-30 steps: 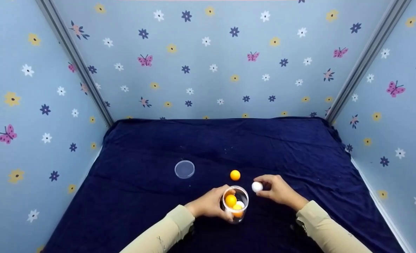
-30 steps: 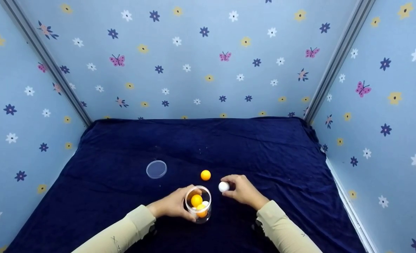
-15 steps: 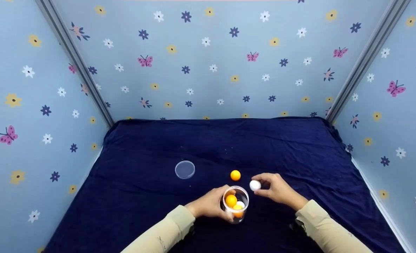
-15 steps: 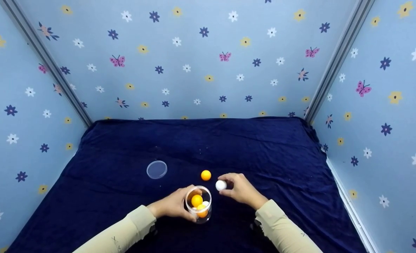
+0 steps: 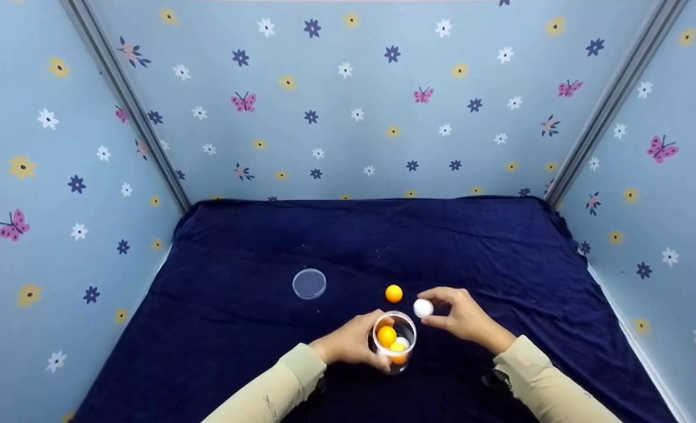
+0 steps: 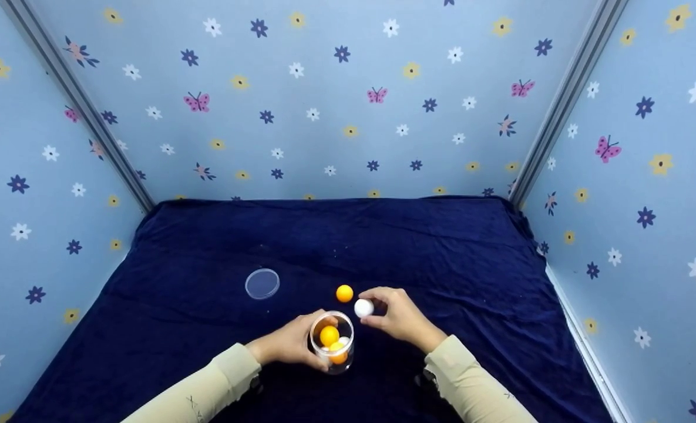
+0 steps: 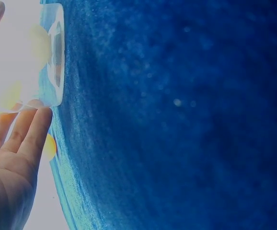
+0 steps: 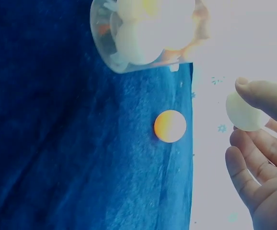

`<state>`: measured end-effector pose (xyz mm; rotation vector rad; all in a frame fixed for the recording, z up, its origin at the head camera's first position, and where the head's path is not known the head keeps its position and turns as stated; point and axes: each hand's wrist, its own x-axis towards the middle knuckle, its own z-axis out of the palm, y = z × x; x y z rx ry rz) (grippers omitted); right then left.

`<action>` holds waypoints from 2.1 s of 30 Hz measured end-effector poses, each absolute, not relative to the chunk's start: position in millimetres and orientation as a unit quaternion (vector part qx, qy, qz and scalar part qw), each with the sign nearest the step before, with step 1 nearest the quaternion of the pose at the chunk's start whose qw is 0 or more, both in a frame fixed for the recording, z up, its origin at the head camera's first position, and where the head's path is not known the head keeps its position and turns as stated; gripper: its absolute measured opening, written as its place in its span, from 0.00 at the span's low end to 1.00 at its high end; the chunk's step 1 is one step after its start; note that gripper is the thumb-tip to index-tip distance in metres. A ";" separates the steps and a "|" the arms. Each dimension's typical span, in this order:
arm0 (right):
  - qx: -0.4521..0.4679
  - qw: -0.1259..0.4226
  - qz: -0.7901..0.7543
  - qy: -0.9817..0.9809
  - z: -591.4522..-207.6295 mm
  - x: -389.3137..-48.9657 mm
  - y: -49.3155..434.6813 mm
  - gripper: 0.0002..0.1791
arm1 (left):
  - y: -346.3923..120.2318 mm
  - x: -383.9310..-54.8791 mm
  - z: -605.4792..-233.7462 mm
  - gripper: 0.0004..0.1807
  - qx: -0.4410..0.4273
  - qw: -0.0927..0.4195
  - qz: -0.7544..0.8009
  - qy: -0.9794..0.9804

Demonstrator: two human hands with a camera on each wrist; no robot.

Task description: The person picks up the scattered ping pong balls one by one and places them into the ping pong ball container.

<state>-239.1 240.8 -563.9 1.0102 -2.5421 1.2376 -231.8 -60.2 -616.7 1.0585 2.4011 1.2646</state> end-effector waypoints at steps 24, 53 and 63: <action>0.357 0.097 0.443 -0.817 -547.0 -228.8 226.7 0.22 | -60.7 -233.0 -617.2 0.46 0.359 0.127 0.439 0.814; 0.392 0.038 0.489 -0.779 -543.7 -213.2 209.2 0.21 | -60.1 -231.5 -617.0 0.42 0.359 0.126 0.442 0.812; 0.428 0.041 0.487 -0.760 -547.9 -210.5 205.2 0.21 | -61.1 -231.8 -617.8 0.44 0.355 0.129 0.447 0.811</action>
